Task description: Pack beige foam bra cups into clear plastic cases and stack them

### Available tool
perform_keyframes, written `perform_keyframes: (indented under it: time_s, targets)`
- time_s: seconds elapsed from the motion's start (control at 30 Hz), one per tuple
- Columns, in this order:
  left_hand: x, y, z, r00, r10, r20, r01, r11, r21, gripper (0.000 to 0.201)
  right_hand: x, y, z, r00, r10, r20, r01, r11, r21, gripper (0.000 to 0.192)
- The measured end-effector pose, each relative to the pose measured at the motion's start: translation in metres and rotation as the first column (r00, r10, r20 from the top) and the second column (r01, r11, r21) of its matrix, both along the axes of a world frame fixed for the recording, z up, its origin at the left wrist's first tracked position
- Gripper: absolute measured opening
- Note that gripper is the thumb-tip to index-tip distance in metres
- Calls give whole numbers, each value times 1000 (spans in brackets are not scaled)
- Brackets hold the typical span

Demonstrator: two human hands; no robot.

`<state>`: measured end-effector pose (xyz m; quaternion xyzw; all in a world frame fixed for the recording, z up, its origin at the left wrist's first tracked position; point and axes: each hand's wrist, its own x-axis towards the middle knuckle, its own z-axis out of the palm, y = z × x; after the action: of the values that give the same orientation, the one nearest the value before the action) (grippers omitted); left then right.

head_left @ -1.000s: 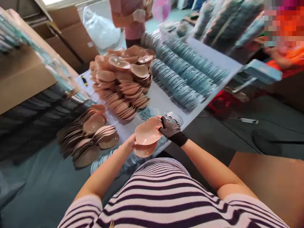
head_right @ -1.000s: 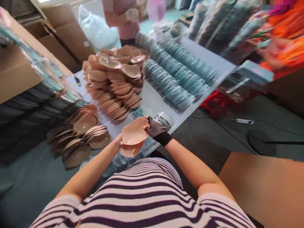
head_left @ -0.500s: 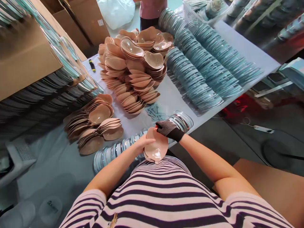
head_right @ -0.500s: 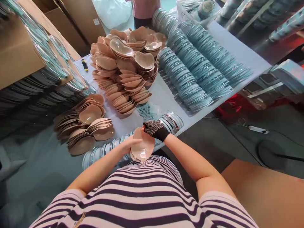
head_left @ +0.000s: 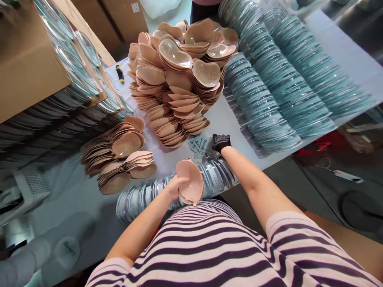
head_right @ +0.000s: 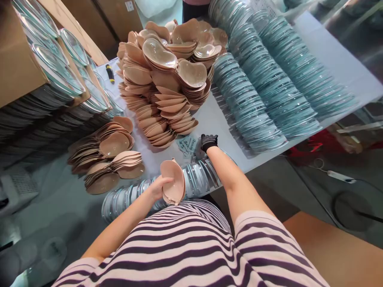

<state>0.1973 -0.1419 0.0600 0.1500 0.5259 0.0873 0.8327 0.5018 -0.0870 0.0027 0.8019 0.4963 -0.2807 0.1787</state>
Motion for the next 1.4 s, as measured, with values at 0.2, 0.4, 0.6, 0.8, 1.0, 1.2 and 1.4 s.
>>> perform_keyframes:
  time_s: [0.2,0.4,0.6,0.8,1.0,1.2,1.4]
  targets:
    - [5,4,-14,997,60,-41,-55,991,121,49,8,-9,-4,997,-44,-64,45,999,15,35]
    - [4,23,-2,992,-129,-11,122,897,424,43,-14,-6,54,982,81,-171,-61,991,121,32]
    - [4,41,42,838,-482,-256,372,160,914,28,-84,-18,144,672,626,-396,-453,770,449,19]
    - [-4,9,59,888,-445,-116,288,339,896,28,-89,-65,150,453,181,-873,421,820,388,50]
    - [-8,-17,57,948,-285,-141,259,432,864,31,-109,-127,132,38,-16,-999,787,616,20,56]
    - [-8,-26,51,952,-275,-135,242,405,882,27,-123,-133,117,-108,-87,-990,832,538,-138,53]
    - [-12,-36,44,923,-371,-106,253,375,892,31,-123,-145,92,9,-156,-988,780,619,-91,34]
